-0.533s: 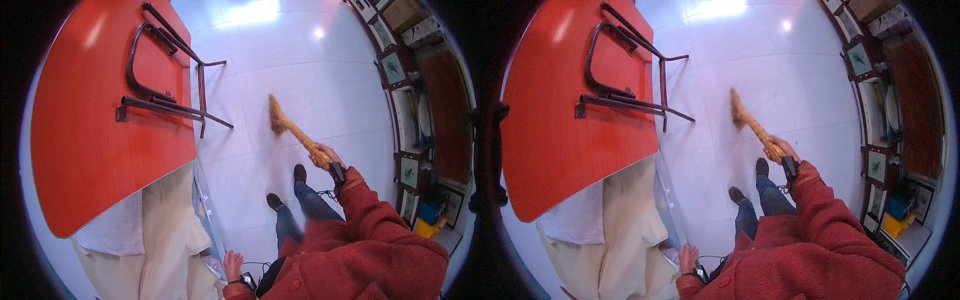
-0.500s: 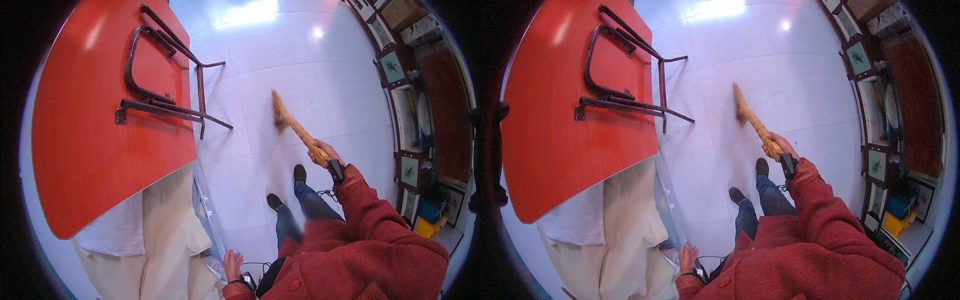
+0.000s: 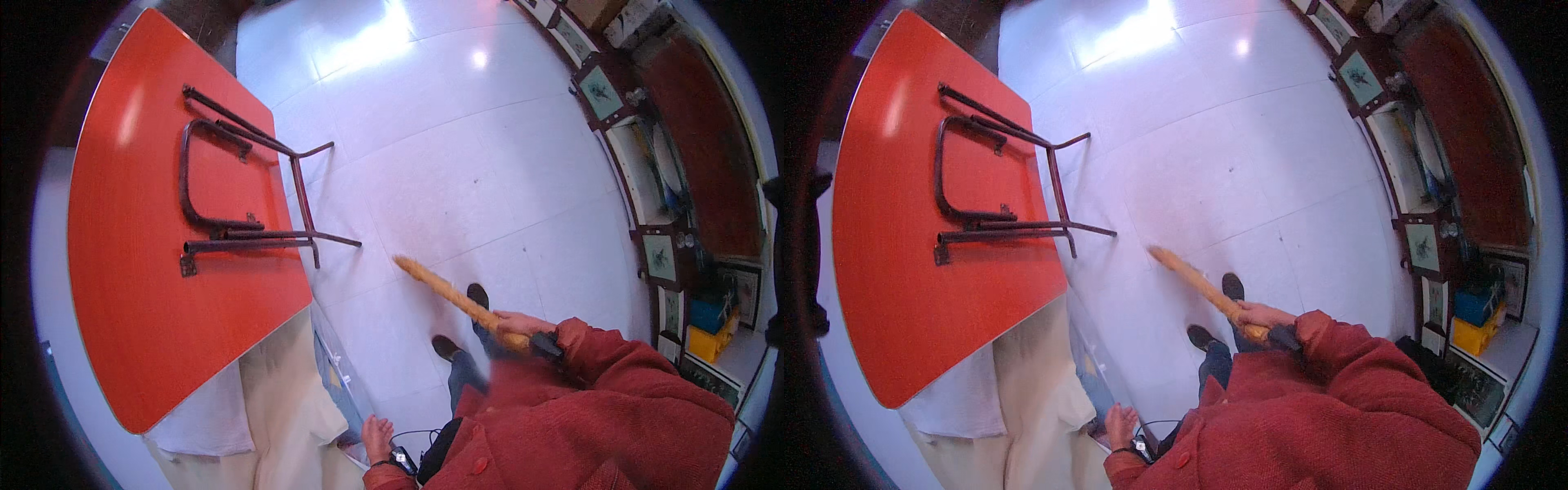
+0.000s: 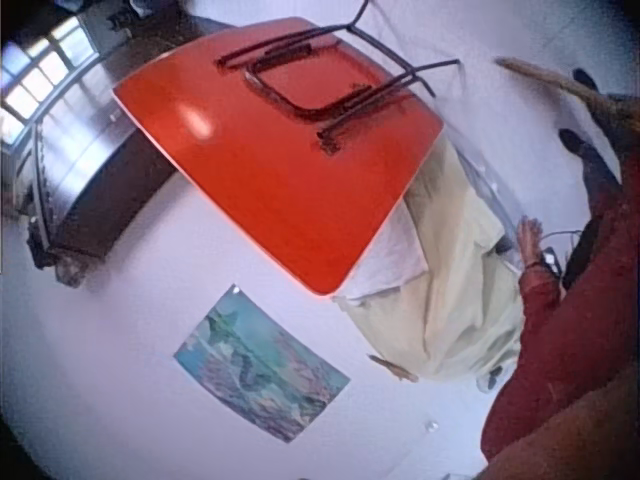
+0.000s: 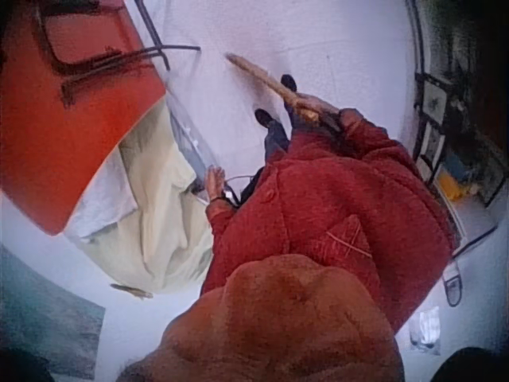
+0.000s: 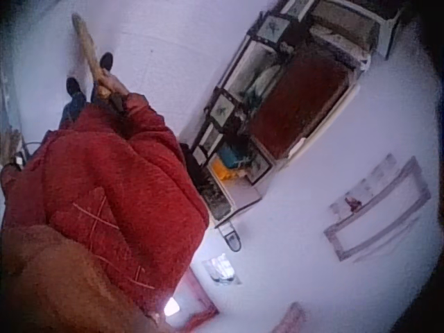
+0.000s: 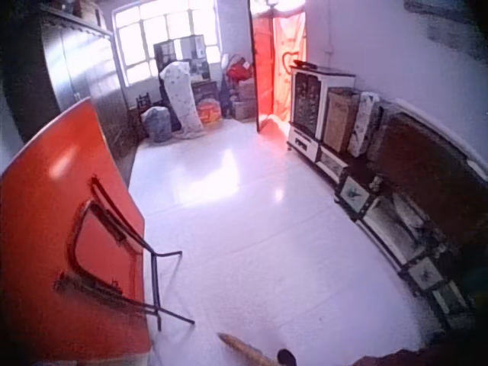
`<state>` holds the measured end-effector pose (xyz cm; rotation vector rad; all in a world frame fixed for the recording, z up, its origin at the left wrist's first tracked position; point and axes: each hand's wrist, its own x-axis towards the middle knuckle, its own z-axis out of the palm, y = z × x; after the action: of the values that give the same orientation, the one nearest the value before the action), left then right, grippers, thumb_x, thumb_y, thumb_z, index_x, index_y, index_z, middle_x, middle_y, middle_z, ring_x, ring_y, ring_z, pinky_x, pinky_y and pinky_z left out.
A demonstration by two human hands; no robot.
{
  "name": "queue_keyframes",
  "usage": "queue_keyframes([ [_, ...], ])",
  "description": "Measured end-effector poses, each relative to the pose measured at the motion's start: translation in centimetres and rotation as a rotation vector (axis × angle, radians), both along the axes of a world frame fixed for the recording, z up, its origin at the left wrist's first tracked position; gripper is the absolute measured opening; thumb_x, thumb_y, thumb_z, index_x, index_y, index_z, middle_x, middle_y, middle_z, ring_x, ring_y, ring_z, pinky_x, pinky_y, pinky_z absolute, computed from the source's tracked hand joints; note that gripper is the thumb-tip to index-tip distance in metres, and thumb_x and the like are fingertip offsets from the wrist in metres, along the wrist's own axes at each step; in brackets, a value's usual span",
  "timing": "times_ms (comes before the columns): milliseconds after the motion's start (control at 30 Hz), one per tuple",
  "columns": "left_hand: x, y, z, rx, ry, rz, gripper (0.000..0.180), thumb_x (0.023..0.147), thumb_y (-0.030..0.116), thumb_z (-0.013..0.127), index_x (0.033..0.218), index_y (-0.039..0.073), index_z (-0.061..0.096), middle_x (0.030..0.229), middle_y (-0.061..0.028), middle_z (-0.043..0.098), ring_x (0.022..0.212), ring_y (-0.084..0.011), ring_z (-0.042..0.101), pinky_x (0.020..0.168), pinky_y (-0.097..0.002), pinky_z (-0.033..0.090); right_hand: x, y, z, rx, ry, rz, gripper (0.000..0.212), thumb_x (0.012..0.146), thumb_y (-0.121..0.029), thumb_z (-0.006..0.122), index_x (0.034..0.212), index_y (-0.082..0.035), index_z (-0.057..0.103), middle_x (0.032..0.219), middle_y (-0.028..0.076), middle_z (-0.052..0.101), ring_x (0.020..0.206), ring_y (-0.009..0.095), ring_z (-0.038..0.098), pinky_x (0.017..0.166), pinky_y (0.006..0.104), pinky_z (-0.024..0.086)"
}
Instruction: The person sweeps the tiled floor with a broom, moving around furniture and a heater to cover different areas of the room. The person continues sweeping near a doorway and along the base of cabinets and a bed.
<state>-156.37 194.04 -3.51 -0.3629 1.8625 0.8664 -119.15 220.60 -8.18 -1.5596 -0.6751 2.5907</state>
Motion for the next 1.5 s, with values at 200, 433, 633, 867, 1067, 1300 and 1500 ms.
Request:
queue_keyframes([
  [200, 0.8, 3.6, 0.7, 0.042, -0.002, -0.053, 0.033, 0.082, 0.03, 0.049, 0.107, 0.011, 0.041, 0.084, -0.0124, 0.052, 0.068, -0.0224, 0.053, 0.058, -0.0318, 0.046, 6.7, 2.7, -1.2, -0.078, -0.066, 0.016, 0.036, 0.069, -0.014, 0.051, 0.101, -0.001, 0.046, 0.074, 0.007, 0.052, 0.056, 0.016, 0.053, 0.046, 0.0285, 0.044],
  [433, 1.9, 7.5, 2.2, -0.063, 0.025, -0.146, 0.037, 0.084, 0.028, 0.045, 0.114, 0.008, 0.038, 0.091, -0.0148, 0.051, 0.072, -0.0225, 0.054, 0.061, -0.0311, 0.046, 9.3, 14.3, -1.8, 0.166, -0.205, -0.126, 0.036, 0.07, -0.017, 0.05, 0.103, -0.006, 0.042, 0.065, 0.006, 0.048, 0.049, 0.015, 0.049, 0.042, 0.0276, 0.042],
  [633, 1.3, 10.3, 3.4, 0.022, 0.049, -0.189, 0.039, 0.083, 0.028, 0.047, 0.115, 0.007, 0.037, 0.089, -0.0146, 0.052, 0.073, -0.023, 0.054, 0.061, -0.0321, 0.047, 7.5, 16.0, -1.3, 0.187, -0.163, -0.397, 0.051, 0.074, -0.012, 0.045, 0.122, -0.007, 0.031, 0.07, 0.004, 0.046, 0.053, 0.011, 0.048, 0.043, 0.0242, 0.043],
  [867, -1.0, 17.8, 1.9, -0.029, 0.028, -0.326, 0.042, 0.082, 0.031, 0.048, 0.115, 0.007, 0.037, 0.09, -0.0144, 0.052, 0.074, -0.0232, 0.055, 0.061, -0.0305, 0.047, 13.3, 8.1, 2.7, 0.035, -0.122, -0.651, 0.059, 0.077, -0.014, 0.048, 0.129, -0.009, 0.021, 0.08, 0.008, 0.048, 0.058, 0.014, 0.051, 0.046, 0.0254, 0.045],
  [1067, -3.7, 28.2, 0.0, 0.011, -0.036, -0.584, 0.042, 0.081, 0.033, 0.049, 0.114, 0.008, 0.038, 0.093, -0.0132, 0.052, 0.075, -0.0216, 0.054, 0.065, -0.0307, 0.046, 13.5, -3.3, 2.2, -0.117, -0.233, -1.13, 0.038, 0.08, -0.022, 0.048, 0.115, -0.017, 0.033, 0.067, 0.008, 0.049, 0.049, 0.016, 0.05, 0.039, 0.03, 0.044],
  [1300, -5.6, 40.0, 0.0, 0.063, -0.11, -0.75, 0.036, 0.083, 0.029, 0.048, 0.112, 0.01, 0.04, 0.09, -0.0086, 0.053, 0.076, -0.0199, 0.054, 0.064, -0.0297, 0.044, 11.8, -6.9, -3.7, -0.322, -0.369, -1.638, 0.017, 0.08, -0.027, 0.046, 0.078, -0.012, 0.039, 0.051, 0.006, 0.041, 0.037, 0.017, 0.042, 0.033, 0.0308, 0.037],
  [1500, -7.6, 42.3, 0.5, 0.031, -0.103, -0.852, 0.033, 0.083, 0.026, 0.047, 0.111, 0.011, 0.041, 0.079, -0.0054, 0.054, 0.067, -0.0176, 0.054, 0.057, -0.0256, 0.044, 3.0, -1.4, -11.4, -0.373, 0.226, -1.584, 0.036, 0.075, -0.036, 0.047, 0.048, -0.014, 0.034, 0.04, 0.002, 0.033, 0.03, 0.015, 0.031, 0.03, 0.0291, 0.026],
])
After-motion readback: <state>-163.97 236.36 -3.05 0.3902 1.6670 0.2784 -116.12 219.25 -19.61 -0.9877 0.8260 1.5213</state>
